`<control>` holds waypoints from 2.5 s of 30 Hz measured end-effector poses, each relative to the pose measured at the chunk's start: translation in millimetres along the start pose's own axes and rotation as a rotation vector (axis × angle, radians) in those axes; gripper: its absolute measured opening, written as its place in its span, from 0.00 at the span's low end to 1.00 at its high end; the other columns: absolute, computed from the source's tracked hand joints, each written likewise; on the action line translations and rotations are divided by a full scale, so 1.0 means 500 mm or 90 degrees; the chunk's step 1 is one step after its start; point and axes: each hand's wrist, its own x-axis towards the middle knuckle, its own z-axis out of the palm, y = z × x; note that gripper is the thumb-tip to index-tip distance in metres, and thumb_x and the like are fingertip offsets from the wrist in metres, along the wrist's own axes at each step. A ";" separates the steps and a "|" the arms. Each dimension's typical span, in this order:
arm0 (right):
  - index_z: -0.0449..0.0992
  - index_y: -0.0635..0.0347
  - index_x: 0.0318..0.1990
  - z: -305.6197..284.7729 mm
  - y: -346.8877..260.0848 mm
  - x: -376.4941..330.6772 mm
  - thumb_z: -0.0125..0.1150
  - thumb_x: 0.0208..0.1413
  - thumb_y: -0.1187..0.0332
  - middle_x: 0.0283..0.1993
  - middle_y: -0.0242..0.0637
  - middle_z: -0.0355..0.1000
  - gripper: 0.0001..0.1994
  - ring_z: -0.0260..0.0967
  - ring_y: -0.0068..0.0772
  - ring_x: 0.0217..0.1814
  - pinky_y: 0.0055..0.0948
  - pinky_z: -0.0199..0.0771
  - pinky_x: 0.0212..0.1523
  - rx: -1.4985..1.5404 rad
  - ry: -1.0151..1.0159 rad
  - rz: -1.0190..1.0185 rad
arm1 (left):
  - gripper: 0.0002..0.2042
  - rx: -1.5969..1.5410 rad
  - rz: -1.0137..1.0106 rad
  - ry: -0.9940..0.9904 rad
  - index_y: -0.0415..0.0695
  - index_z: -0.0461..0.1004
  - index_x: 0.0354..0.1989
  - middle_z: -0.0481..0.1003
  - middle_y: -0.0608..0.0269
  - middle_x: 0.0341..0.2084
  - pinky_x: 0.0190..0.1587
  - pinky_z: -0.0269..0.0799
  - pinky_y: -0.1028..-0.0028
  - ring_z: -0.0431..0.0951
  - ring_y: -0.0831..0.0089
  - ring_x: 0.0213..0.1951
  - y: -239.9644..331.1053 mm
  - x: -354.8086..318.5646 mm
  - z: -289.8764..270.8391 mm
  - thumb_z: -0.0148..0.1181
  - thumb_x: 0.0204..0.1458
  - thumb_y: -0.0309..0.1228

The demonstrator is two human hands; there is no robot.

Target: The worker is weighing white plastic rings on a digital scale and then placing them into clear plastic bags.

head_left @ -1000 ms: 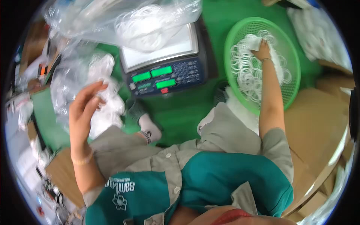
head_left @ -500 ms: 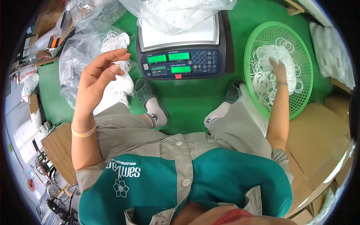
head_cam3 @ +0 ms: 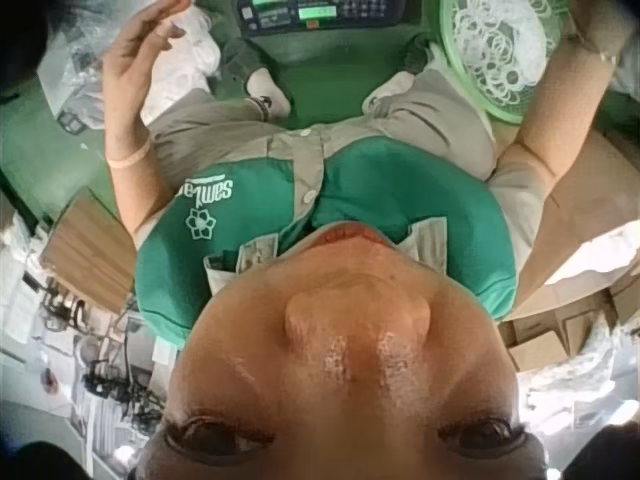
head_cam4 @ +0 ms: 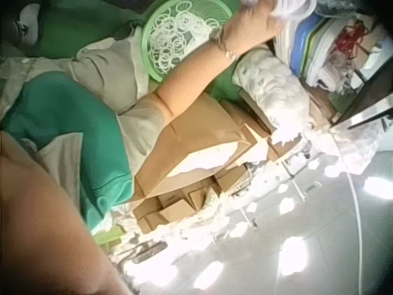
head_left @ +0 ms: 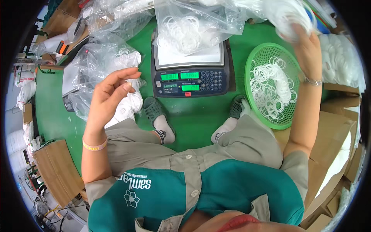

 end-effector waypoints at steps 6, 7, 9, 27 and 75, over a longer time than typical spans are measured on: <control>0.67 0.66 0.46 0.232 0.035 0.119 0.57 0.41 0.70 0.40 0.46 0.70 0.20 0.68 0.35 0.41 0.28 0.66 0.43 -0.553 -0.113 -0.147 | 0.16 0.001 0.011 -0.015 0.35 0.65 0.48 0.71 0.58 0.41 0.39 0.64 0.81 0.67 0.82 0.33 0.011 0.000 0.004 0.48 0.49 0.22; 0.66 0.66 0.47 0.231 0.036 0.121 0.57 0.40 0.70 0.41 0.46 0.69 0.22 0.68 0.36 0.43 0.28 0.66 0.44 -0.565 -0.129 -0.117 | 0.16 -0.001 0.013 -0.010 0.35 0.65 0.48 0.71 0.58 0.41 0.39 0.64 0.81 0.67 0.82 0.33 0.016 0.001 0.007 0.48 0.49 0.21; 0.68 0.67 0.41 0.225 0.019 0.111 0.55 0.42 0.74 0.34 0.40 0.71 0.16 0.68 0.26 0.34 0.23 0.68 0.36 -0.437 -0.105 -0.127 | 0.16 0.008 0.009 0.007 0.35 0.65 0.47 0.71 0.57 0.41 0.38 0.64 0.81 0.68 0.81 0.33 0.014 -0.013 0.008 0.47 0.48 0.20; 0.38 0.47 0.62 -0.202 0.571 -0.246 0.66 0.32 0.66 0.63 0.36 0.44 0.49 0.44 0.42 0.63 0.51 0.52 0.56 -1.069 -0.266 0.502 | 0.15 0.071 -0.096 -0.026 0.38 0.66 0.47 0.72 0.60 0.39 0.35 0.62 0.82 0.68 0.81 0.32 0.000 0.089 0.058 0.48 0.49 0.25; 0.70 0.70 0.39 -0.055 0.141 0.017 0.47 0.55 0.60 0.33 0.38 0.71 0.17 0.70 0.30 0.37 0.24 0.70 0.39 -0.211 0.199 0.040 | 0.15 0.039 0.017 0.011 0.36 0.67 0.46 0.71 0.60 0.39 0.35 0.62 0.83 0.65 0.84 0.29 0.002 -0.029 -0.010 0.49 0.48 0.22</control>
